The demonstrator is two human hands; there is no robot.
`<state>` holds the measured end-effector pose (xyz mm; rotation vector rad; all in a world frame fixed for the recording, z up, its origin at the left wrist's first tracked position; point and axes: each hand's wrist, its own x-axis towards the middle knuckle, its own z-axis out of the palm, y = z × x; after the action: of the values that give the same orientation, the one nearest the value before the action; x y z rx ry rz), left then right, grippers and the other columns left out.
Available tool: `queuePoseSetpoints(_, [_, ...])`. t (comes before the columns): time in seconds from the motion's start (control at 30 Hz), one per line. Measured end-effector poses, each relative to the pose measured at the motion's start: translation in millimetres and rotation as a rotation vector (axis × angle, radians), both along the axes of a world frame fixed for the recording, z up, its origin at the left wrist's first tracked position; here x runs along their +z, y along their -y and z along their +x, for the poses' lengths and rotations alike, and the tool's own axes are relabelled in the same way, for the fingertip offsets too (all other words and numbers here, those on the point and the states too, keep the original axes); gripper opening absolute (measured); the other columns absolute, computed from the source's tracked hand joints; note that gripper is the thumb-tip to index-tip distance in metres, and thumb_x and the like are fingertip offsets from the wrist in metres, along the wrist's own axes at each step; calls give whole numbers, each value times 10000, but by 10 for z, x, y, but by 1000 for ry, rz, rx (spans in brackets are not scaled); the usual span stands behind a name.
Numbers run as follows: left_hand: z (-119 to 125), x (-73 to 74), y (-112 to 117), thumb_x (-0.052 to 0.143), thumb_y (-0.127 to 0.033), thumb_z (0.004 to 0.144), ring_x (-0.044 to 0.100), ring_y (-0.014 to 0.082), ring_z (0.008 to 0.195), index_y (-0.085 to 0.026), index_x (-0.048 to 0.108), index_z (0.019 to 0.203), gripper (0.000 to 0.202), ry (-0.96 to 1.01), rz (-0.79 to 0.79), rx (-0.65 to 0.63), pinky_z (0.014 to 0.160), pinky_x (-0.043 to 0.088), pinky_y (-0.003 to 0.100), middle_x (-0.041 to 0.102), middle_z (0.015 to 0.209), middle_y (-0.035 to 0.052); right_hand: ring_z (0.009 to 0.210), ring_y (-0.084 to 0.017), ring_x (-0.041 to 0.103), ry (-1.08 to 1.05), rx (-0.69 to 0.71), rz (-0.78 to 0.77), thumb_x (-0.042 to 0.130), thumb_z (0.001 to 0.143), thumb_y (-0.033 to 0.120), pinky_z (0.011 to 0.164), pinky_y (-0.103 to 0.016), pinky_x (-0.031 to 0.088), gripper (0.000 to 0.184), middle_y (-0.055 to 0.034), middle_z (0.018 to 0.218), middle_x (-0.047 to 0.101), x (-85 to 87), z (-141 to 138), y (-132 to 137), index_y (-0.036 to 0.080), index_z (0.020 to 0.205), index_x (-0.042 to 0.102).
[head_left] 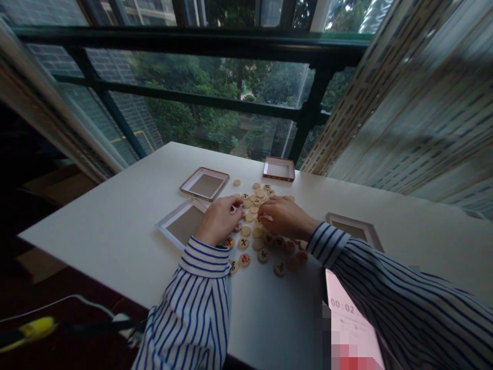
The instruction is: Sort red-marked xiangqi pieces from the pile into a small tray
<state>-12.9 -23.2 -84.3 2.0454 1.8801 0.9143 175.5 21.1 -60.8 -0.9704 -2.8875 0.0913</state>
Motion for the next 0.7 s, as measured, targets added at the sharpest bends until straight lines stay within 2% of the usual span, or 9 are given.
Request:
queuePoseSetpoints(0.27, [113, 90, 96, 505, -258, 802, 615, 151, 793, -180, 648, 933, 209, 112, 77, -84, 742, 482, 269, 680, 883, 33, 859, -164, 569, -137, -17, 25, 468, 845, 197, 778, -283, 371, 197, -65, 898, 677, 181, 302, 123, 164, 905, 654])
queuePoseSetpoints(0.5, [160, 167, 505, 526, -249, 809, 607, 165, 844, -182, 636, 929, 177, 90, 172, -80, 812, 478, 312, 675, 909, 41, 815, -150, 570, -239, -30, 19, 504, 828, 167, 747, -273, 383, 169, -64, 860, 671, 178, 482, 318, 164, 913, 650])
queuePoseSetpoints(0.6, [165, 149, 683, 522, -250, 815, 604, 178, 861, -186, 632, 914, 161, 49, 186, -120, 792, 484, 320, 674, 908, 53, 816, -151, 573, -267, -18, 1, 513, 822, 160, 749, -279, 390, 157, -69, 877, 665, 178, 535, 375, 163, 916, 638])
queuePoseSetpoints(0.7, [180, 93, 792, 517, -235, 822, 596, 185, 932, -198, 621, 955, 173, 12, 172, -154, 830, 472, 332, 672, 956, 51, 841, -155, 568, -270, -7, -7, 507, 827, 162, 759, -285, 388, 152, -71, 893, 660, 170, 556, 421, 162, 919, 627])
